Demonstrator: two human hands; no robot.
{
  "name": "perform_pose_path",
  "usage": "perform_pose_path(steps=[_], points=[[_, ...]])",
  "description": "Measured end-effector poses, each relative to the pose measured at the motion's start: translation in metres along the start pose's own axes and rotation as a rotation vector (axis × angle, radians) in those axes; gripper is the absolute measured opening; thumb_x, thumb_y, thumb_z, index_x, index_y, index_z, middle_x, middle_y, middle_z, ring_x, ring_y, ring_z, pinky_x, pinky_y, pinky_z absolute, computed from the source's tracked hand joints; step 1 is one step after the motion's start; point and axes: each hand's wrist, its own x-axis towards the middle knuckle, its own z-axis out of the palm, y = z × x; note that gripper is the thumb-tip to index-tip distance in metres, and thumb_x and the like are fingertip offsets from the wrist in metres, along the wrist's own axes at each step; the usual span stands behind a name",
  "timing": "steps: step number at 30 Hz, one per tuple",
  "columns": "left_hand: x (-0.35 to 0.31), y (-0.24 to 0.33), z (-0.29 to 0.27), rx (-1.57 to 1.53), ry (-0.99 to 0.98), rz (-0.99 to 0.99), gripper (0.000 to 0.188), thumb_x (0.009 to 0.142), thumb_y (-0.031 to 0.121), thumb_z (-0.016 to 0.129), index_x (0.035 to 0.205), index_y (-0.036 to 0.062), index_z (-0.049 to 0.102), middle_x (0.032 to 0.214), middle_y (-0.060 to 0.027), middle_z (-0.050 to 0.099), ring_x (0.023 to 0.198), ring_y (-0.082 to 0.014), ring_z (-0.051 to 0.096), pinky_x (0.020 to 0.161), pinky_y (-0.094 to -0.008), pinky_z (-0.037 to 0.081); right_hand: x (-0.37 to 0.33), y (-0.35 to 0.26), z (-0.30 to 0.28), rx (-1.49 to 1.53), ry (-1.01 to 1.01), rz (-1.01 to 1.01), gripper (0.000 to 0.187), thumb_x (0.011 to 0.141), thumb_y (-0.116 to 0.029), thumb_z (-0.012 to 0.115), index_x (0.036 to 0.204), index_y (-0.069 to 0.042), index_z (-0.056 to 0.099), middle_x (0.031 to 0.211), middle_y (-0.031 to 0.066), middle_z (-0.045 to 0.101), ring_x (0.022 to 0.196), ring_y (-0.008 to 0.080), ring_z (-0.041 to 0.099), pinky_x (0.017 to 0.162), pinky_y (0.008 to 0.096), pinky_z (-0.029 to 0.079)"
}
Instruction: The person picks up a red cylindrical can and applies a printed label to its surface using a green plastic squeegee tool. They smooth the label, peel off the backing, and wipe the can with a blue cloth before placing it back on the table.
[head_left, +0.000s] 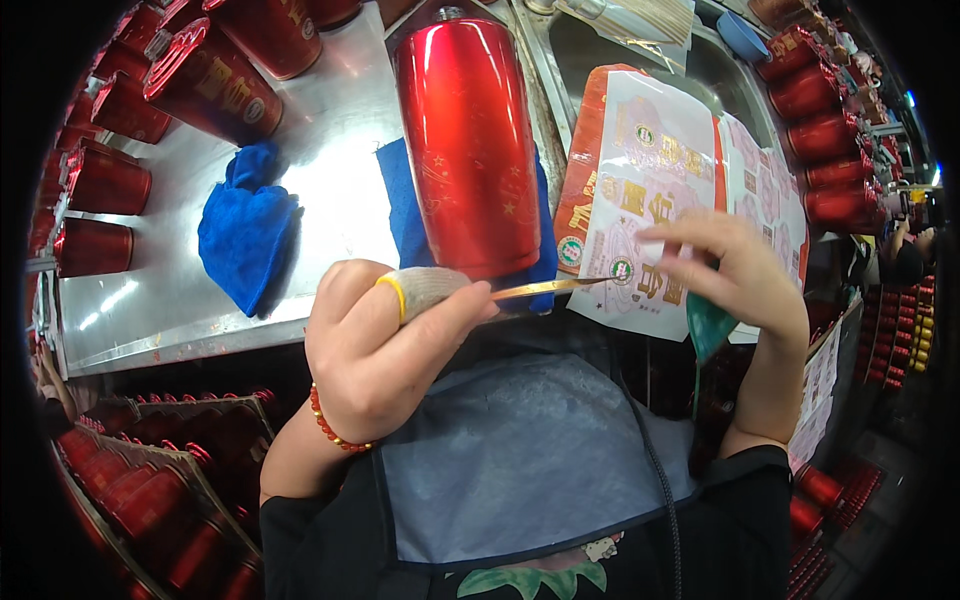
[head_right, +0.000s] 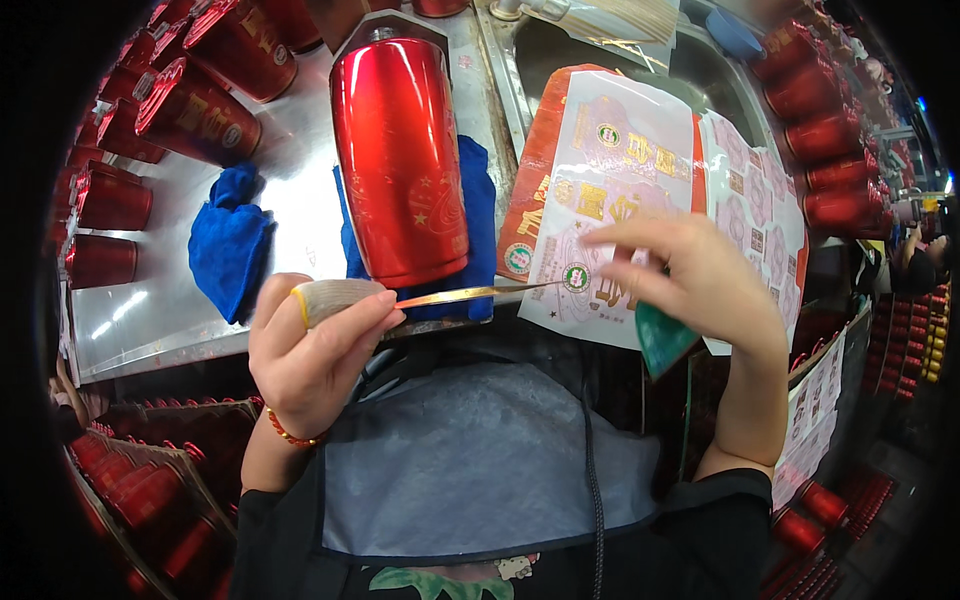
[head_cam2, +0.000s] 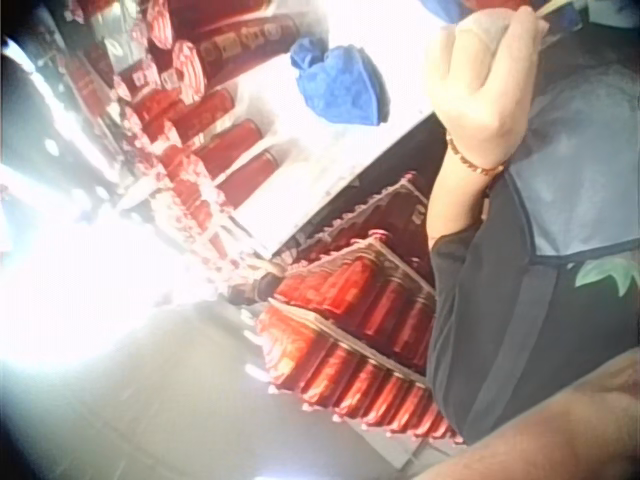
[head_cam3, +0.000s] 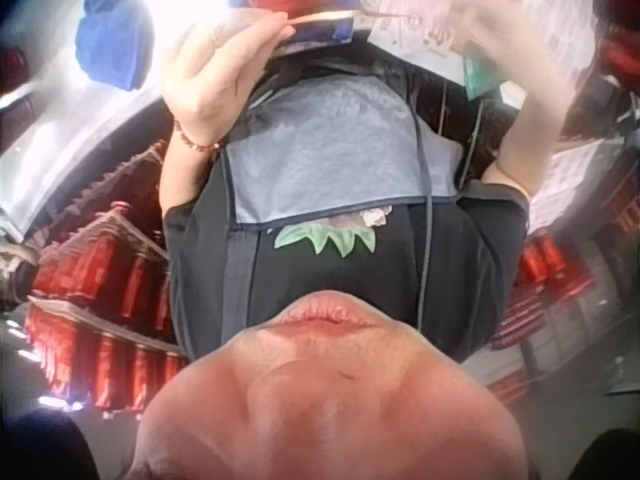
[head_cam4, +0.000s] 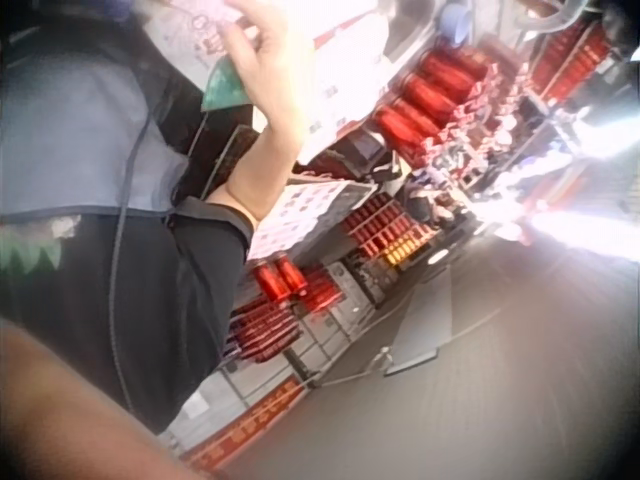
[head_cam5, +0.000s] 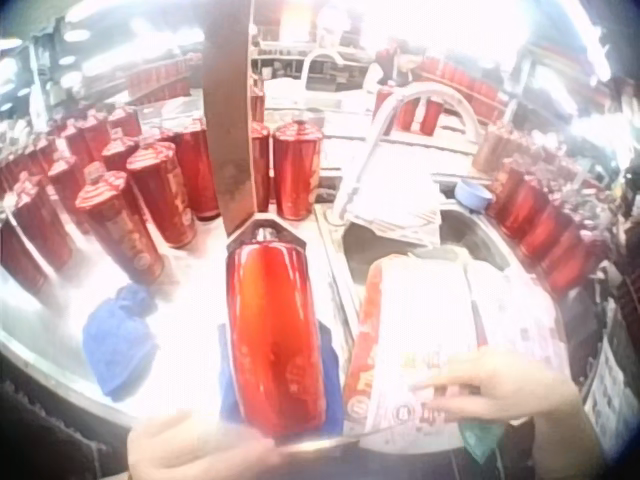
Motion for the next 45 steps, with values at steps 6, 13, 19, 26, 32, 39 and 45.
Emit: perform_pose_path(steps=[6, 13, 19, 26, 32, 39, 45], points=[[0.0, 0.0, 0.007, 0.164, 0.142, 0.2, 0.041, 0.062, 0.016, 0.092, 0.102, 0.0174, 0.082, 0.104, 0.0006, 0.066, 0.091, -0.0193, 0.054, 0.069, -0.0323, 0.047, 0.003, -0.031, 0.018, -0.141, 0.524, -0.288, 0.032, 0.085, -0.004, 0.077, 0.117, -0.001, 0.074, 0.102, 0.0137, 0.073, 0.079, 0.02, 0.067, 0.07, 0.0318, 0.053], [-0.012, 0.004, 0.013, 0.267, 0.209, 0.244, 0.055, 0.064, 0.018, 0.1, 0.111, 0.022, 0.072, 0.117, -0.0014, 0.043, 0.103, -0.017, 0.047, 0.075, -0.0253, 0.047, 0.049, -0.06, 0.046, 0.477, -0.06, -0.375, 0.021, 0.087, -0.004, 0.078, 0.106, 0.003, 0.075, 0.097, 0.0094, 0.074, 0.084, 0.0134, 0.068, 0.076, 0.0271, 0.052], [-0.021, -0.02, 0.019, 0.347, 0.227, 0.309, 0.063, 0.067, 0.022, 0.1, 0.12, 0.0203, 0.065, 0.118, -0.0024, 0.043, 0.106, -0.0173, 0.045, 0.076, -0.0255, 0.046, 0.056, -0.05, 0.059, 0.703, -0.042, -0.171, 0.009, 0.093, -0.007, 0.076, 0.095, 0.001, 0.074, 0.087, 0.0017, 0.07, 0.077, 0.0052, 0.064, 0.069, 0.021, 0.048], [-0.027, -0.034, 0.02, 0.333, 0.228, 0.309, 0.064, 0.062, 0.019, 0.102, 0.114, 0.0144, 0.067, 0.116, -0.0045, 0.045, 0.104, -0.0193, 0.051, 0.077, -0.0284, 0.051, 0.054, -0.042, 0.069, 0.647, 0.065, -0.032, 0.009, 0.093, -0.008, 0.076, 0.092, 0.0, 0.073, 0.081, -0.0032, 0.068, 0.076, 0.0027, 0.061, 0.069, 0.0198, 0.048], [-0.041, -0.036, 0.021, 0.34, 0.258, 0.089, 0.035, 0.067, 0.016, 0.093, 0.101, 0.0203, 0.084, 0.126, -0.0088, 0.059, 0.112, -0.0254, 0.053, 0.088, -0.0334, 0.049, 0.053, -0.036, 0.074, 0.653, 0.088, -0.036, 0.007, 0.093, -0.005, 0.075, 0.091, 0.0, 0.071, 0.085, -0.0013, 0.066, 0.077, 0.0039, 0.061, 0.07, 0.0198, 0.048], [-0.021, -0.02, 0.029, -0.389, 0.054, -0.539, 0.076, 0.086, 0.024, 0.082, 0.151, 0.0041, 0.048, 0.147, -0.018, 0.05, 0.132, -0.0302, 0.044, 0.116, -0.0407, 0.029, 0.052, -0.026, 0.08, 0.696, 0.16, -0.12, 0.011, 0.091, -0.006, 0.078, 0.086, -0.001, 0.07, 0.094, 0.0002, 0.061, 0.071, 0.0019, 0.056, 0.062, 0.0184, 0.043], [-0.013, -0.01, 0.048, -0.462, 0.064, -0.594, 0.085, 0.089, 0.027, 0.081, 0.155, -0.0014, 0.038, 0.147, -0.0188, 0.049, 0.132, -0.0293, 0.043, 0.116, -0.042, 0.029, 0.05, -0.021, 0.078, 0.76, 0.09, -0.078, 0.008, 0.092, -0.003, 0.074, 0.087, -0.001, 0.068, 0.106, 0.0047, 0.062, 0.074, 0.0034, 0.059, 0.061, 0.0181, 0.047]])
